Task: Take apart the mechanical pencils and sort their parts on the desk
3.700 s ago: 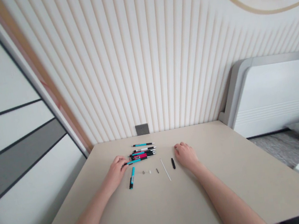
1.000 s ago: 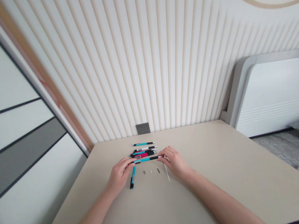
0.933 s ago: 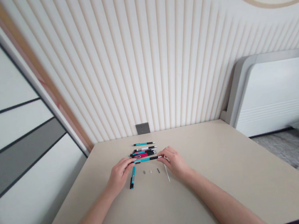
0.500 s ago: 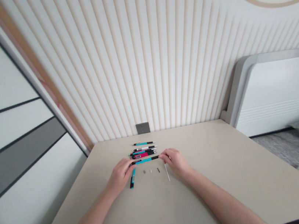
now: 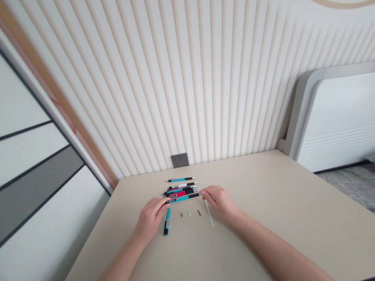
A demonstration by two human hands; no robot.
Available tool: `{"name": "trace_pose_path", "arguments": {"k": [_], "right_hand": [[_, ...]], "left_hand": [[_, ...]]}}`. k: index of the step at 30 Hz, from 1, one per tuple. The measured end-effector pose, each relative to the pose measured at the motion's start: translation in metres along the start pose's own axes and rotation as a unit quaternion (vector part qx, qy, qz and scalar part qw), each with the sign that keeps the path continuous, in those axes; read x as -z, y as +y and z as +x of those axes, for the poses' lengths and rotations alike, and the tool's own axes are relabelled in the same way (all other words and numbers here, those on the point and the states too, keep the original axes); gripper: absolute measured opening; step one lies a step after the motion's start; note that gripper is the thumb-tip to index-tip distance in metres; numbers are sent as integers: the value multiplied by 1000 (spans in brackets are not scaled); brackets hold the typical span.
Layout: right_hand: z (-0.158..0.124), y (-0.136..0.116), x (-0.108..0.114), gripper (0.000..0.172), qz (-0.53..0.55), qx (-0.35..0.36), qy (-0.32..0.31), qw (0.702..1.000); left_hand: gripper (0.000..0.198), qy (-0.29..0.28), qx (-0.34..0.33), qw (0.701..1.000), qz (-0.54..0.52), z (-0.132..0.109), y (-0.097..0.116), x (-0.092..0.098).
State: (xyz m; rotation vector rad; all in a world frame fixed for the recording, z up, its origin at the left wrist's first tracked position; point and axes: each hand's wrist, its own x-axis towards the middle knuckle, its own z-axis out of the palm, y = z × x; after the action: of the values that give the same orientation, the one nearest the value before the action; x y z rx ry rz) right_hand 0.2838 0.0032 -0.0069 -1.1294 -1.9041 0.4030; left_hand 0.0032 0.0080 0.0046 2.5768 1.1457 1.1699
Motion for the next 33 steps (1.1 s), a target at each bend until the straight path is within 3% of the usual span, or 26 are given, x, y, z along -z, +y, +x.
{"name": "trace_pose_path", "arguments": {"k": [4, 11, 19, 23, 25, 28, 33], "right_hand": [[0, -1, 1, 18, 12, 1, 15, 1000], [0, -2, 0, 31, 18, -12, -7, 1000], [1, -2, 2, 20, 38, -13, 68, 997], [1, -2, 3, 20, 20, -3, 69, 997], [0, -2, 3, 20, 6, 12, 43, 999], [-3, -3, 0, 19, -9, 62, -46, 997], [-7, -14, -3, 22, -76, 139, -169, 973]], "left_hand": [[21, 3, 6, 1000, -4, 0, 2, 0], [21, -2, 9, 1000, -6, 1, 4, 2], [18, -1, 31, 1000, -2, -1, 1, -1], [19, 14, 66, 998, 7, -1, -1, -1], [20, 23, 89, 996, 8, -1, -3, -1], [22, 23, 125, 992, 6, -2, -5, -2], [23, 17, 156, 988, -1, -3, -7, -3]]}}
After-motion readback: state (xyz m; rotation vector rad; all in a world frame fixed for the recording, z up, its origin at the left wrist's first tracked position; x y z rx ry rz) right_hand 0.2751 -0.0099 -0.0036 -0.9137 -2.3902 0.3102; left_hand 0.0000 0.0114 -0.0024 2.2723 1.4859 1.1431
